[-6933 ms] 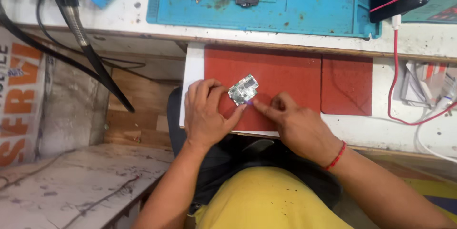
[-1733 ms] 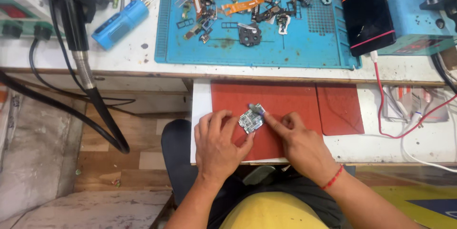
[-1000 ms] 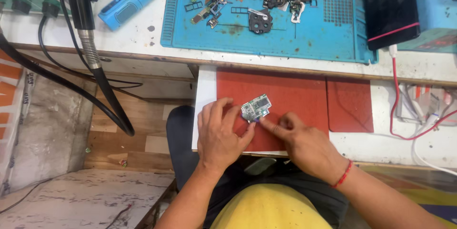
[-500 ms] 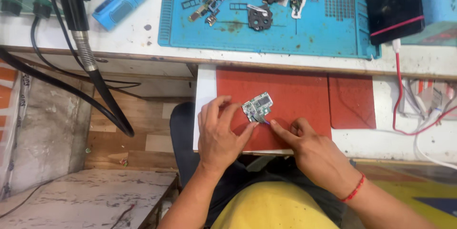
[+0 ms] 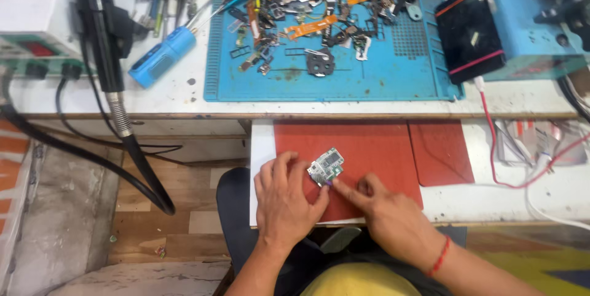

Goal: The person cleans a small electronic circuit board using a small brush and a vacuum cleaner. They scrub the surface of the board with the brush and then use the vacuum nozzle to remove debris from the components.

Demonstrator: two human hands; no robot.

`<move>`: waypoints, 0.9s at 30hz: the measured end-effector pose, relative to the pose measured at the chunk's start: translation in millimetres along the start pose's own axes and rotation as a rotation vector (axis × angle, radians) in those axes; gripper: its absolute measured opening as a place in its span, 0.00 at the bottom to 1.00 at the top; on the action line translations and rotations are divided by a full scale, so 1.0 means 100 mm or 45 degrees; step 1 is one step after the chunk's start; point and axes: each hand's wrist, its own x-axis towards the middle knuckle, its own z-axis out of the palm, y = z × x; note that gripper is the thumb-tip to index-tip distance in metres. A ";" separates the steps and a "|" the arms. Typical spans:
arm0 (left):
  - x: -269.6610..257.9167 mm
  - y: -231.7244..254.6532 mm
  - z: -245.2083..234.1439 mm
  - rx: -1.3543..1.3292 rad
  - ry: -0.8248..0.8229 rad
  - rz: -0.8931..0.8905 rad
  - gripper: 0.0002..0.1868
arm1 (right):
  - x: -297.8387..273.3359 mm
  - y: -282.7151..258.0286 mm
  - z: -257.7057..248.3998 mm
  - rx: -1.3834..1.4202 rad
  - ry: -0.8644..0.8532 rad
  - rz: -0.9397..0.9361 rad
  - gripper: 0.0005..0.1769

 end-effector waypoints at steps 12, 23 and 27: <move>-0.05 0.05 0.03 -0.014 -0.046 -0.079 0.23 | 0.06 -0.01 -0.02 -0.105 -0.043 0.046 0.44; -0.06 0.05 0.04 -0.016 -0.053 -0.062 0.26 | 0.03 0.05 -0.09 -0.044 0.128 0.035 0.42; -0.03 0.04 0.04 -0.010 -0.065 -0.079 0.25 | -0.02 -0.09 0.01 -0.011 -0.076 0.116 0.45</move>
